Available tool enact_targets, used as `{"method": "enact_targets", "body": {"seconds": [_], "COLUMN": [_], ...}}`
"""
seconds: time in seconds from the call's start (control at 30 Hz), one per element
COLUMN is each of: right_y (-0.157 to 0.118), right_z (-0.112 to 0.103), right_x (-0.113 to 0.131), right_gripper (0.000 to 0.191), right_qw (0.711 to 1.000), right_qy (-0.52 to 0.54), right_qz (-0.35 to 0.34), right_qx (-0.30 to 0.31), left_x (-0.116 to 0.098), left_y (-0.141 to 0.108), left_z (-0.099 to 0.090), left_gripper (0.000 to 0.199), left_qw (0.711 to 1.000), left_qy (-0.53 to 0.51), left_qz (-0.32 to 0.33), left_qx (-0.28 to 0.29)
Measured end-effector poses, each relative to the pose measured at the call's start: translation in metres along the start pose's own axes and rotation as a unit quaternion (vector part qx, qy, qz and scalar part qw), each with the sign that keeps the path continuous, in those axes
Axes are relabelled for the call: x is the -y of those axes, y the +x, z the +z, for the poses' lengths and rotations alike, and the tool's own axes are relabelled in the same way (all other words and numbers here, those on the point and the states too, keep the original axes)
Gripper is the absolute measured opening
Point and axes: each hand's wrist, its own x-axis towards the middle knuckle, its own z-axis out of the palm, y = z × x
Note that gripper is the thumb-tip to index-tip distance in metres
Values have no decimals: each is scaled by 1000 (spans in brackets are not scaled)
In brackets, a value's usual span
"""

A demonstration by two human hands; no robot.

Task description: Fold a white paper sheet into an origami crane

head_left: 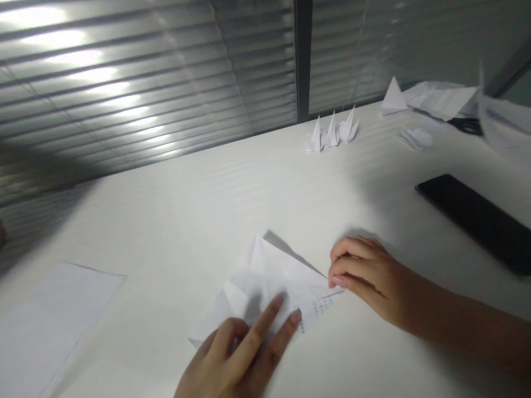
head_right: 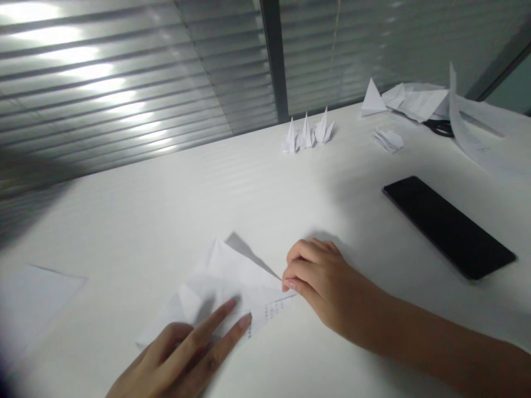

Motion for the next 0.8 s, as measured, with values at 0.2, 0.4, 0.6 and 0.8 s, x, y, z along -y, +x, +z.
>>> {"method": "enact_targets", "body": {"seconds": [0.2,0.4,0.6,0.8], "right_y": [-1,-1,-2,-3], "right_z": [-4,-6,-2,-1], "right_x": [1,1,-5,-4], "right_gripper": [15,8,9,11], "right_qw": [999,999,999,1000], "right_qy": [18,16,9,3], "right_qz": [40,42,31,28], "right_qx": [6,13,3,4], "left_x": [2,3,2,1], "left_y": [1,0,-1,1], "left_z": [2,1,1,0], "left_gripper": [45,47,48,50], "left_qw": [1000,1000,1000,1000], "left_qy": [-5,-7,-16,-4], "left_qz": [14,17,13,8], "left_qx": [-7,-15,-2,-4]}}
